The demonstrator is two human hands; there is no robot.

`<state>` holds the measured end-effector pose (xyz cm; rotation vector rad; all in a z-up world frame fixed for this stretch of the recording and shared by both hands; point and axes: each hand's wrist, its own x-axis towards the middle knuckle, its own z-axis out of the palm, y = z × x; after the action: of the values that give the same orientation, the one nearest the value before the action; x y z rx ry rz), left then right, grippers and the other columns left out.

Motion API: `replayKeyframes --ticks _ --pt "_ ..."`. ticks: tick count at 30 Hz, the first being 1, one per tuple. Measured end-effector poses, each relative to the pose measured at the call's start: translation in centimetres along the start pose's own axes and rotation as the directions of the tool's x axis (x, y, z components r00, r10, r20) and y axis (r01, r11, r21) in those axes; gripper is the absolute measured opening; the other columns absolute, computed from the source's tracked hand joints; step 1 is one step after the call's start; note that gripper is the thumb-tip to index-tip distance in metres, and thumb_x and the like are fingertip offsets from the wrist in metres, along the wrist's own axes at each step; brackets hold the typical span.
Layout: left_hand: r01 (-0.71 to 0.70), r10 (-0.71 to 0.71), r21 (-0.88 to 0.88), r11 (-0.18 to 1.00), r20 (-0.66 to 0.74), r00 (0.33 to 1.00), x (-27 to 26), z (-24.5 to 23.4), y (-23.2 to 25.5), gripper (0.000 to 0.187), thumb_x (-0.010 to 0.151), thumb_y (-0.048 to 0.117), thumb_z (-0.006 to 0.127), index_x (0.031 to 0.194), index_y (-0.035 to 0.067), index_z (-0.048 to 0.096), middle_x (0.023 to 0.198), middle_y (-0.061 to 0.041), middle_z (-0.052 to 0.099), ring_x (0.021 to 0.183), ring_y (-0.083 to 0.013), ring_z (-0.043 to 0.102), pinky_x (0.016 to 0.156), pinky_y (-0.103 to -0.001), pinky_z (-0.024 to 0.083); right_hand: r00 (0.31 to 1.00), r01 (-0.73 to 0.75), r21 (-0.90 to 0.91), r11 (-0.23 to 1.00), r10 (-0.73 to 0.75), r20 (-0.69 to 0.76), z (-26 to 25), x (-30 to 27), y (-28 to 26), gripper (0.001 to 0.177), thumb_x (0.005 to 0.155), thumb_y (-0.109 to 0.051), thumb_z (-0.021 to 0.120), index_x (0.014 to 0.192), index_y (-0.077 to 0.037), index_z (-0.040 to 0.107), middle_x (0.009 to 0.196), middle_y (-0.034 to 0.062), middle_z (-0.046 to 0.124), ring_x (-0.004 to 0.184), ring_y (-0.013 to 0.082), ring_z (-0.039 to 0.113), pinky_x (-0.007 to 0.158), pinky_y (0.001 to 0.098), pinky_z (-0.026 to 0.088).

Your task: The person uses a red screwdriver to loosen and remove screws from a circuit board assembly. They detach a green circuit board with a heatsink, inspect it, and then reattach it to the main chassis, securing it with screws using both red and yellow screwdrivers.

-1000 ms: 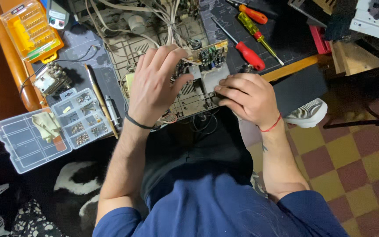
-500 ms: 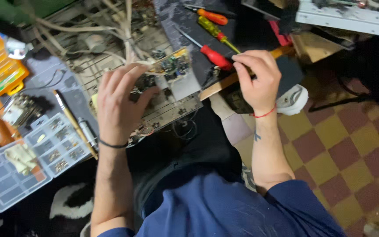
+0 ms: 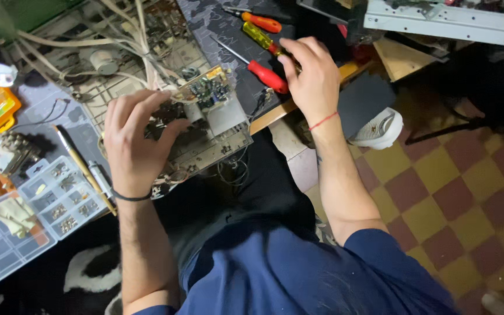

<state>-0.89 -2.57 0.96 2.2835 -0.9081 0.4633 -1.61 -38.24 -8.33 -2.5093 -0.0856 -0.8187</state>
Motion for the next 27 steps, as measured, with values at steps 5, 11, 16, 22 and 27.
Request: replayKeyframes --ticks 5,11,16,22,27 --pt "-0.052 0.053 0.028 0.998 -0.008 0.999 -0.2 0.3 -0.5 0.049 0.106 0.027 0.096 0.143 0.006 0.072 0.131 -0.018 0.071 0.120 -0.0384 0.066 0.100 -0.051 0.053 0.981 -0.045 -0.158 0.986 0.073 0.178 2.8 1.2 2.0 0.025 0.102 -0.019 0.081 0.125 -0.010 0.082 0.111 0.0117 0.069 0.102 0.0399 0.069 0.072 0.0566 0.058" --pt "-0.049 0.043 0.113 0.992 0.056 0.998 -0.6 0.9 -1.6 0.068 0.101 0.030 0.100 0.156 0.013 0.065 0.131 -0.014 0.066 0.116 -0.0332 0.061 0.094 -0.047 0.051 0.998 0.036 0.088 0.995 -0.040 0.045 -2.4 2.3 -3.7 0.020 0.109 0.001 0.075 0.127 0.002 0.066 0.120 0.0190 0.064 0.106 0.0388 0.058 0.089 0.0491 0.048" --pt "-0.016 0.003 0.211 0.977 0.059 0.998 -0.6 1.6 -1.2 0.069 0.108 0.064 0.071 0.155 0.014 0.064 0.135 -0.013 0.065 0.118 -0.0319 0.062 0.096 -0.048 0.050 0.999 -0.020 0.693 0.720 0.038 -0.010 -3.6 1.0 -7.7 0.029 0.118 0.007 0.066 0.141 -0.003 0.051 0.131 0.0196 0.063 0.121 0.0334 0.067 0.112 0.0445 0.059" --pt "0.016 -0.031 0.214 0.977 0.066 0.997 -0.3 1.1 -0.3 0.064 0.113 0.065 0.061 0.149 0.013 0.066 0.133 -0.010 0.067 0.118 -0.0310 0.062 0.098 -0.046 0.046 0.977 -0.033 0.860 0.509 0.198 -0.079 -1.6 -1.5 -10.8 0.029 0.119 -0.014 0.069 0.141 -0.009 0.051 0.122 0.0207 0.070 0.108 0.0295 0.074 0.092 0.0387 0.068" --pt "0.017 -0.038 0.213 0.977 0.092 0.995 -0.2 0.9 -0.1 0.061 0.115 0.063 0.058 0.148 0.012 0.066 0.130 -0.010 0.064 0.110 -0.0299 0.059 0.094 -0.043 0.046 0.977 -0.038 0.865 0.501 0.201 -0.074 0.0 -1.8 -14.4 0.019 0.123 -0.017 0.055 0.134 -0.007 0.043 0.114 0.0252 0.071 0.098 0.0361 0.080 0.080 0.0345 0.069"
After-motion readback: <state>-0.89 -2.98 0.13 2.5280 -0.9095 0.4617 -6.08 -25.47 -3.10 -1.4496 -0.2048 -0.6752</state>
